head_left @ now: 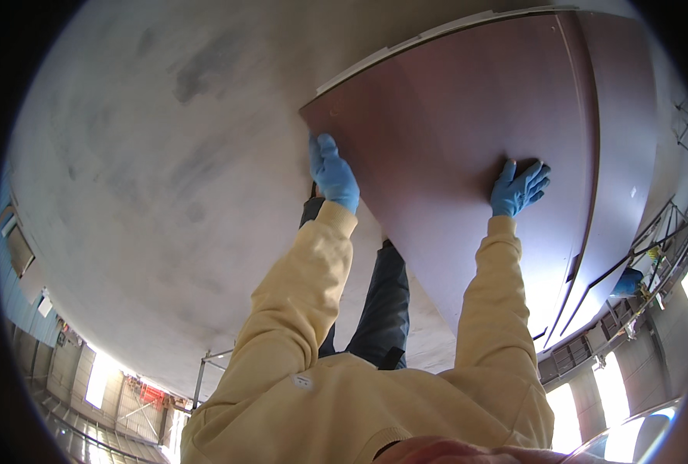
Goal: The person marks a large brown wood panel with a marker, then lifts and stacks it with other similar panels. The person also picks up and stacks several smaller wood strips. The task involves handling and organizing wood components in a workshop.
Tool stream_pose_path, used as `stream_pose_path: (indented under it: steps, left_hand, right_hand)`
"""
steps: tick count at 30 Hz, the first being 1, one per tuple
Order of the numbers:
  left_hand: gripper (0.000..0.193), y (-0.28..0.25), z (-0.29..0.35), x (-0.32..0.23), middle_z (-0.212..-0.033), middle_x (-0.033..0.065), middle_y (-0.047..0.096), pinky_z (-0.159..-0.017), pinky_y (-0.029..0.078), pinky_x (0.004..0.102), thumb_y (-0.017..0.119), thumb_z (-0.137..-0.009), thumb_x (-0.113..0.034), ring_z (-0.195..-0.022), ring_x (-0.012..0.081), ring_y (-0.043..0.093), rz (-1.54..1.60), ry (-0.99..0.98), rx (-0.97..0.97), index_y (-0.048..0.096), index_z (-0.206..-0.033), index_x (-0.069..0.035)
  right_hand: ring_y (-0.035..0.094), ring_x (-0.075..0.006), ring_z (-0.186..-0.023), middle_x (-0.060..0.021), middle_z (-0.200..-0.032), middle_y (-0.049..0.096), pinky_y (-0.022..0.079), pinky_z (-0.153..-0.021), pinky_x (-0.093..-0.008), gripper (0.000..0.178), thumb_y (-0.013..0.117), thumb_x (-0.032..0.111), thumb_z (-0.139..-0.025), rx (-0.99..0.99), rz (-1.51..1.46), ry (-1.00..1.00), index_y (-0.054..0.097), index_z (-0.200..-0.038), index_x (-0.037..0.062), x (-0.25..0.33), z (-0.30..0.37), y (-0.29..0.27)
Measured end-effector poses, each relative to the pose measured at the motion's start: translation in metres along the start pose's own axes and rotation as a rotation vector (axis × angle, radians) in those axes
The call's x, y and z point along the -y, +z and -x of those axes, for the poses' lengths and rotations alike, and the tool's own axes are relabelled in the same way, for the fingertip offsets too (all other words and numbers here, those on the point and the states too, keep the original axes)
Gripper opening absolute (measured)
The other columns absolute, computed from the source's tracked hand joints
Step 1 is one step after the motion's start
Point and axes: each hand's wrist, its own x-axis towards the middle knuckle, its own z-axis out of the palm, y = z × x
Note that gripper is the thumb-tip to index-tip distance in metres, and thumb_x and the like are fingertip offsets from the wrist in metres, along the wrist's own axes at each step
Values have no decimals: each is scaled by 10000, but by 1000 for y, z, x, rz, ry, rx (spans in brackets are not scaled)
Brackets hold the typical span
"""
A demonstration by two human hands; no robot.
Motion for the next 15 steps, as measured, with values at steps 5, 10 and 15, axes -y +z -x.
stream_pose_path:
  steps: [5,10,15]
  left_hand:
    - [550,4,4,-3,-1515,117,481,-1140,393,350,450,-1098,-292,-1327,212,505,91,-47,1,349,-1574,-36]
    - [558,-2,3,-1,-1497,109,498,-1120,408,348,471,-1093,-325,-1310,203,511,59,-31,20,370,-1565,-45]
    - [576,-3,6,-5,-1475,109,515,-1108,414,352,500,-1081,-363,-1289,210,521,38,-44,5,397,-1546,-38]
  right_hand:
    - [140,-447,-1548,-219,-1687,160,104,-1258,-543,838,483,577,-1003,11,14,-2,231,-1606,52,-2,1,0]
    - [130,-440,-1552,-212,-1691,153,91,-1265,-529,850,483,582,-1003,18,-3,-17,215,-1612,54,-1,1,-1]
    - [119,-442,-1553,-216,-1690,150,86,-1265,-531,856,507,571,-995,16,-35,-9,222,-1610,48,1,3,-3]
